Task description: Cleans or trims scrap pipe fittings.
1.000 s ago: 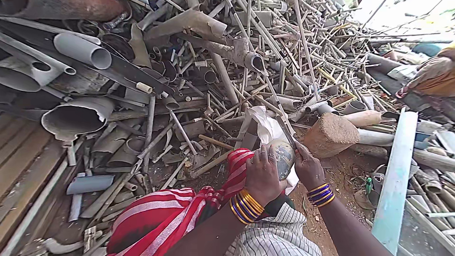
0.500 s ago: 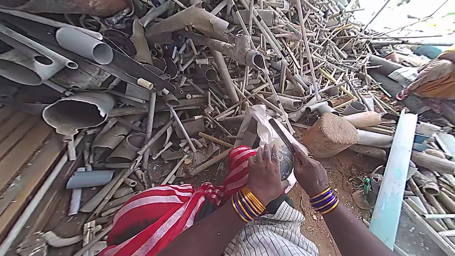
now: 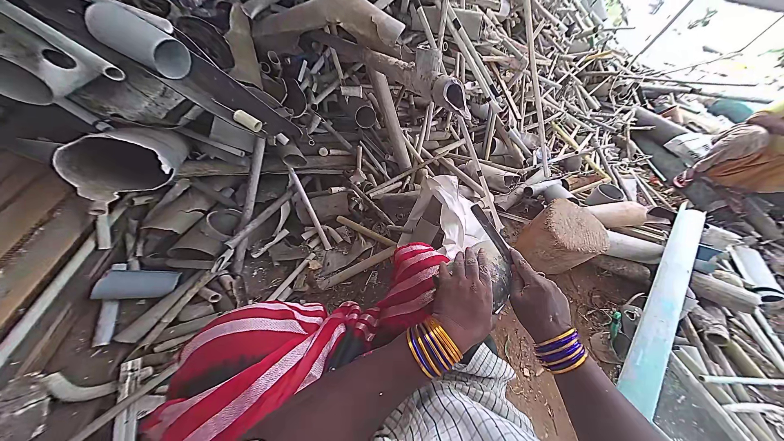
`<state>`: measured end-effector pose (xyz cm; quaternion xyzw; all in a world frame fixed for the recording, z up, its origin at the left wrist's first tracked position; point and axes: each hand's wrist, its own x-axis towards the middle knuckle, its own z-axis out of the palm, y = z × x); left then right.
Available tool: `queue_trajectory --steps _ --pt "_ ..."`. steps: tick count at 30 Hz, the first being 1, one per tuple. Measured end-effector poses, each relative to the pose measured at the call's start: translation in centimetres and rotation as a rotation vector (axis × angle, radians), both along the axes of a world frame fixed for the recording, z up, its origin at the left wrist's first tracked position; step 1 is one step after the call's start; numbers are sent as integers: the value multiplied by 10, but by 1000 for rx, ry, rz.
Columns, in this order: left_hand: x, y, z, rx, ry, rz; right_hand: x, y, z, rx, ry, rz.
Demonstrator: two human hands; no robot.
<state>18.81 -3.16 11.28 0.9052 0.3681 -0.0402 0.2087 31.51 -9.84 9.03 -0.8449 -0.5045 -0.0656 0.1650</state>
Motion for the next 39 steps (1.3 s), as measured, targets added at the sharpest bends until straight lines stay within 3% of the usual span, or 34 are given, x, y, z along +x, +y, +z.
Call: queue_trajectory --steps 2,6,11,14,19,23,27,31,34,39 --pt "2 -2 0 -14 11 -3 -1 -5 -2 36 -63 57" --pt "8 -11 -5 48 -18 -25 4 -1 18 -223 -27 -86" --pt "11 -22 -15 139 -96 -34 8 -9 26 -285 -82 -90" --pt "15 -29 -20 215 -134 -71 12 -4 35 -457 -9 -199" --pt "18 -34 -22 245 -152 -102 0 -17 22 -253 -84 -61" --pt "19 -31 -13 128 -72 -156 9 -7 34 -474 -12 -234" --pt "20 -31 -16 140 -109 -142 4 -21 22 -259 -88 -92" --pt "19 -29 -13 101 -106 -139 10 -14 26 -353 -2 -212" --pt "17 -28 -14 113 -125 -123 1 -23 15 -175 -114 -58" --pt "16 -25 -12 73 -100 -125 10 -13 24 -348 -4 -207"
